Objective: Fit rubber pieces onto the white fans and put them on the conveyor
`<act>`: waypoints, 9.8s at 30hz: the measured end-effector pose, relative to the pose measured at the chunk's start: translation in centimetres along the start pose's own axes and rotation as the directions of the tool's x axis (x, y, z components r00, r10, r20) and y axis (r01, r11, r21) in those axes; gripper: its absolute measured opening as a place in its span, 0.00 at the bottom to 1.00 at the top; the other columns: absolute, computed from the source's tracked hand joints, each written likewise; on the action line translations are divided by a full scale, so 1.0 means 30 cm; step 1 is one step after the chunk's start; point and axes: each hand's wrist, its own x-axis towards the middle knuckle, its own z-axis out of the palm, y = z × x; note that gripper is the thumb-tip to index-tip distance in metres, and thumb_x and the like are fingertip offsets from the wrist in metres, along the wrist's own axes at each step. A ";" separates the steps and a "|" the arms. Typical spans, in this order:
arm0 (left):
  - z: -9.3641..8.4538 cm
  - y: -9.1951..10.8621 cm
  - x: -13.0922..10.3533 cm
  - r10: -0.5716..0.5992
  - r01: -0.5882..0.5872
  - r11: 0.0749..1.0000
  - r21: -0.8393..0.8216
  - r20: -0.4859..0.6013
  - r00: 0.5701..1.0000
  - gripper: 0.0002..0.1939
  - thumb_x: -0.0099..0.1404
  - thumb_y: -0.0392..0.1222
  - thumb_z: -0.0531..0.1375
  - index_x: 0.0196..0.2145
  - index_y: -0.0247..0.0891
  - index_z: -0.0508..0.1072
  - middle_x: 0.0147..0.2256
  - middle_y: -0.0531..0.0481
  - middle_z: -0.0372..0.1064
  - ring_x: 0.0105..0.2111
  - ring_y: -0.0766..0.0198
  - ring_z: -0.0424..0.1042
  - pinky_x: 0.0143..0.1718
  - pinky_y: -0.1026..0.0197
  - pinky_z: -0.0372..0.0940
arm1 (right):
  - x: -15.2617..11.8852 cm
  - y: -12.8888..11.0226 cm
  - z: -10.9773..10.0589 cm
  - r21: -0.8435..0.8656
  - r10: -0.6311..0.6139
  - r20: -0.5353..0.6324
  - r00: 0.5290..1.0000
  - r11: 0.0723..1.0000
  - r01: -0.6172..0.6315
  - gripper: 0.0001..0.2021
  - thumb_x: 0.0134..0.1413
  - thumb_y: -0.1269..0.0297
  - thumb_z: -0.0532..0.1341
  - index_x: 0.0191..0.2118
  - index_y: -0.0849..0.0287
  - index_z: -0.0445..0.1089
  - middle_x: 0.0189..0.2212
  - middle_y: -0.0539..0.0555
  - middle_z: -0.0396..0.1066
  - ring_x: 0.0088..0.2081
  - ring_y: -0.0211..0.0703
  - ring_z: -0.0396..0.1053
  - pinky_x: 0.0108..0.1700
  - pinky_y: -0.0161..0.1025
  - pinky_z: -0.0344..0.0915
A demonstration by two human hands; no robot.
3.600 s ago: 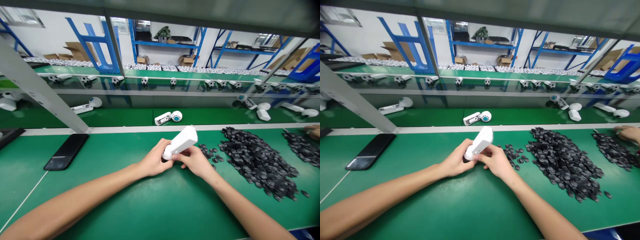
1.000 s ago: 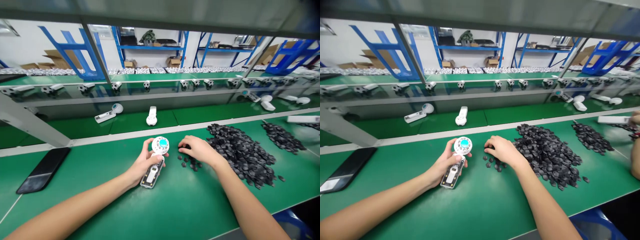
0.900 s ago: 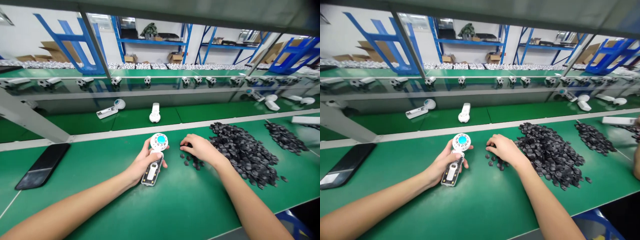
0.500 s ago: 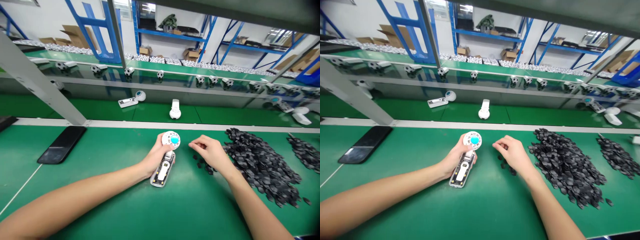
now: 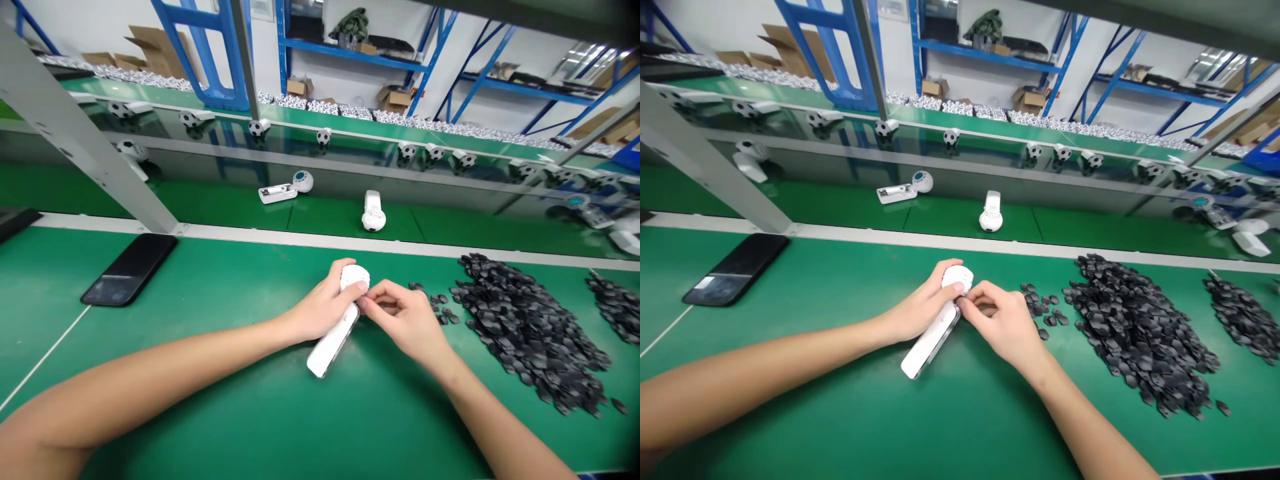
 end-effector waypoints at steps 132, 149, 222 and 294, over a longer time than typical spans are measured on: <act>-0.001 -0.002 -0.057 0.387 -0.322 0.768 0.554 -0.001 0.922 0.38 0.64 0.48 0.66 0.67 0.53 0.56 0.39 0.54 0.76 0.28 0.62 0.73 0.30 0.61 0.65 | -0.050 -0.035 -0.153 0.131 0.031 0.150 0.988 0.990 -0.051 0.12 0.61 0.52 0.69 0.38 0.56 0.79 0.32 0.54 0.83 0.34 0.48 0.82 0.39 0.41 0.78; -0.006 -0.010 -0.049 0.324 -0.290 0.801 0.524 0.028 0.946 0.45 0.59 0.71 0.66 0.65 0.50 0.58 0.50 0.46 0.75 0.44 0.48 0.77 0.40 0.52 0.69 | -0.050 -0.043 -0.021 0.022 0.063 -0.068 0.996 0.998 -0.061 0.19 0.53 0.49 0.73 0.26 0.54 0.68 0.26 0.51 0.78 0.28 0.45 0.75 0.30 0.39 0.71; -0.024 -0.068 -0.020 0.588 -0.567 0.713 0.413 0.088 0.804 0.26 0.65 0.56 0.69 0.55 0.44 0.69 0.46 0.46 0.60 0.45 0.57 0.67 0.46 0.54 0.69 | -0.032 -0.006 0.028 -0.087 -0.021 -0.104 0.994 0.996 0.012 0.17 0.56 0.53 0.72 0.23 0.57 0.73 0.20 0.48 0.73 0.23 0.38 0.63 0.26 0.36 0.57; -0.031 -0.087 0.003 0.516 -0.531 0.778 0.335 0.142 0.845 0.23 0.67 0.38 0.63 0.57 0.41 0.64 0.50 0.43 0.65 0.50 0.53 0.68 0.52 0.51 0.67 | 0.020 0.081 0.019 0.209 0.178 0.052 0.983 0.960 -0.185 0.18 0.56 0.50 0.72 0.29 0.56 0.67 0.23 0.47 0.70 0.22 0.37 0.66 0.20 0.32 0.63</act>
